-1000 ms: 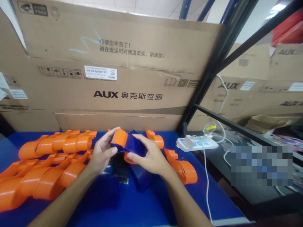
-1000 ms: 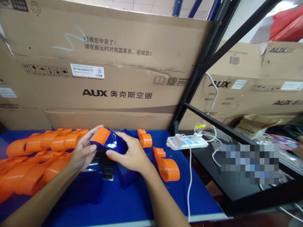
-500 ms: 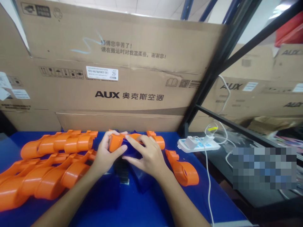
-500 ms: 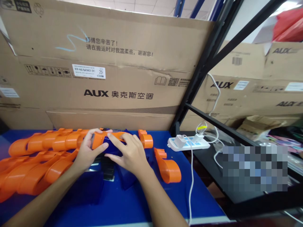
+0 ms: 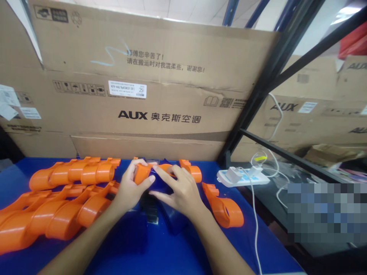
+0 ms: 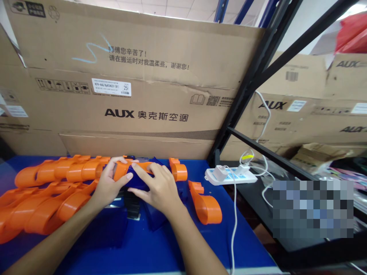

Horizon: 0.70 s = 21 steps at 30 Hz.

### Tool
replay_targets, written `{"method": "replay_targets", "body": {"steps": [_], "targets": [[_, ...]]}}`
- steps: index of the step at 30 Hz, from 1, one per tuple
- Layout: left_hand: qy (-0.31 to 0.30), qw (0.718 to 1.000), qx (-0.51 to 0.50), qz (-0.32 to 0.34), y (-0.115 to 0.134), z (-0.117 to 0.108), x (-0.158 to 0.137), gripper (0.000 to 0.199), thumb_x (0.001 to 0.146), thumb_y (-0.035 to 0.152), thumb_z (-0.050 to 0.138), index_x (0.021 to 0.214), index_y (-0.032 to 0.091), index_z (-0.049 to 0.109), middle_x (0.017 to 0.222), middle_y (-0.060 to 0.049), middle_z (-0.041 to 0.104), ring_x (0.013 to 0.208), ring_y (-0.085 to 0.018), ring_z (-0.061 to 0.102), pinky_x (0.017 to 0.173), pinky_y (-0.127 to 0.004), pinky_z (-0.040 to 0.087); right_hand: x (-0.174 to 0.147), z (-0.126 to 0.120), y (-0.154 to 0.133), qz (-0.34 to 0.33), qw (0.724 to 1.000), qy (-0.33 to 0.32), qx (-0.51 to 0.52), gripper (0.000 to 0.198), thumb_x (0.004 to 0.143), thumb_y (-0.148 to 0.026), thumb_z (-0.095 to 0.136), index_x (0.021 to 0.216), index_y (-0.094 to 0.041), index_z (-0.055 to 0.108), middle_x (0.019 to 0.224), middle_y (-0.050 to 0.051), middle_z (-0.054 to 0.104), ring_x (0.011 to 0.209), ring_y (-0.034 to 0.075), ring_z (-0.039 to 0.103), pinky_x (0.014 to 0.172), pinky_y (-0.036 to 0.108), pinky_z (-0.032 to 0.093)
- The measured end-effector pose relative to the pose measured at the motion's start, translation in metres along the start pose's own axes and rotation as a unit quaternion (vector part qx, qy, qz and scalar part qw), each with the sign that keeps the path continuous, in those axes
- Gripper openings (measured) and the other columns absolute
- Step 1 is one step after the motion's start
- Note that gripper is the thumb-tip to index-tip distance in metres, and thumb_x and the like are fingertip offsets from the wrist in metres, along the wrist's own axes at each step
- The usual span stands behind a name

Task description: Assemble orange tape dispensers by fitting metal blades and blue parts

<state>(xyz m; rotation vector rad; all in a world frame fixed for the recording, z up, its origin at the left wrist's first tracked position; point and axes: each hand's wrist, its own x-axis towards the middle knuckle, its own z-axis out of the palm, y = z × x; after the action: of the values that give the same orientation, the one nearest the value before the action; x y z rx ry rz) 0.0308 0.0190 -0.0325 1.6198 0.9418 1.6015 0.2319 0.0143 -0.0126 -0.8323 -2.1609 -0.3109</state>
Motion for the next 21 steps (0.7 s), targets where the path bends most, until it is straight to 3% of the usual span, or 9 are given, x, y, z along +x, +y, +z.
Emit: {"method": "replay_targets", "body": {"steps": [8,14,18,21], "targets": [[0.004,1.000,-0.022,-0.002,0.000,-0.001,0.001,0.032,0.084,0.034,0.076,0.109,0.026,0.057,0.122,-0.007,0.071,0.121,-0.031,0.063,0.107,-0.050,0.045,0.000,0.000,-0.002,0.018,1.000,-0.016,0.008,0.063,0.090,-0.058,0.069,0.144,-0.027,0.060,0.101,0.012,0.067,0.092,0.028,0.063,0.083,0.046,0.053],[-0.060,0.991,-0.121,-0.007,0.001,-0.004,-0.001,0.065,0.084,0.035,0.077,0.143,0.028,0.051,0.147,-0.012,0.058,0.133,-0.033,0.056,0.110,-0.047,0.045,0.001,-0.004,-0.006,0.094,0.991,0.042,0.082,0.074,0.085,-0.055,0.074,0.149,-0.025,0.053,0.113,0.013,0.070,0.099,0.031,0.066,0.090,0.050,0.054],[-0.118,0.989,-0.089,0.002,-0.005,-0.004,-0.007,0.079,0.081,0.030,0.080,0.152,0.027,0.046,0.149,-0.014,0.056,0.135,-0.037,0.053,0.112,-0.052,0.044,0.002,-0.003,-0.005,0.186,0.946,0.101,0.245,0.053,0.096,-0.045,0.063,0.144,-0.026,0.056,0.129,0.010,0.069,0.114,0.030,0.067,0.100,0.047,0.054],[-0.094,0.995,0.010,0.023,-0.006,-0.002,-0.011,0.079,0.074,0.029,0.086,0.147,0.029,0.054,0.148,-0.012,0.057,0.138,-0.039,0.049,0.116,-0.058,0.037,0.004,0.002,-0.005,0.240,0.907,0.120,0.325,0.044,0.101,-0.047,0.054,0.138,-0.024,0.060,0.130,0.010,0.070,0.119,0.031,0.066,0.101,0.046,0.055]]}}
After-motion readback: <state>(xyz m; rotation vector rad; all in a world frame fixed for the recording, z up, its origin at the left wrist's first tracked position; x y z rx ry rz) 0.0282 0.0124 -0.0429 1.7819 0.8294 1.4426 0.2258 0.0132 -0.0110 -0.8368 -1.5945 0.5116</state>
